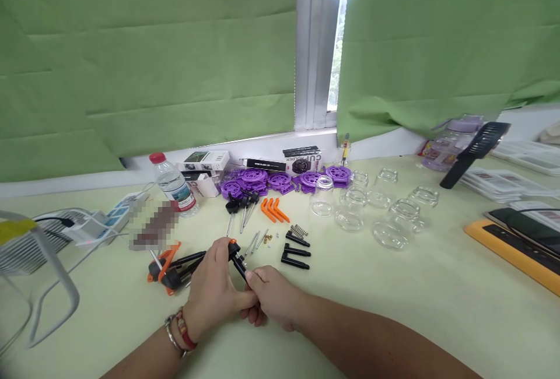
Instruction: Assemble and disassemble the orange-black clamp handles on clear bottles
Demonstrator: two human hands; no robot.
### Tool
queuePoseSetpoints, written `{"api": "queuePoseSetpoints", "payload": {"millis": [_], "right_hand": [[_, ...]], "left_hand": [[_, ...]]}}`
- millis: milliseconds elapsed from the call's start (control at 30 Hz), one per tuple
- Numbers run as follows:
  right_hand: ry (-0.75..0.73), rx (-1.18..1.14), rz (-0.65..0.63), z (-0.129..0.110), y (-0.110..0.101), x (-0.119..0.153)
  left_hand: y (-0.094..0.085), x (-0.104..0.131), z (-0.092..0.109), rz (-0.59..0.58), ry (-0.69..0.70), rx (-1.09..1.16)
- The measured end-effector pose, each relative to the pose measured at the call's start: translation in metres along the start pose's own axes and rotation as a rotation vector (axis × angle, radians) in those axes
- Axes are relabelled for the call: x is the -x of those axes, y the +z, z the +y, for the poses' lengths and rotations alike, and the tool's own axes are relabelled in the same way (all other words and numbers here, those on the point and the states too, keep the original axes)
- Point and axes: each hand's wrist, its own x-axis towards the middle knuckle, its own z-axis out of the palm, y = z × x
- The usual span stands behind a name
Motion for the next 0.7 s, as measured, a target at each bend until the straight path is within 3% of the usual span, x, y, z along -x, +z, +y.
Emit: {"api": "queuePoseSetpoints", "payload": {"millis": [333,467,600,700], "right_hand": [[0.039,0.068,0.021,0.003,0.001,-0.005],[0.030,0.259,0.016,-0.001,-0.004,-0.005],[-0.249,0.758,0.267,-0.011,-0.014,0.002],[-0.365,0.878,0.343,-0.015,-0.018,0.008]], "left_hand": [[0.005,0.003,0.001,-0.020,-0.032,-0.041],[0.004,0.001,0.002,-0.032,-0.038,-0.075],[0.006,-0.002,0.003,-0.065,-0.069,-0.107],[0.010,-0.005,0.004,-0.106,-0.088,-0.122]]}}
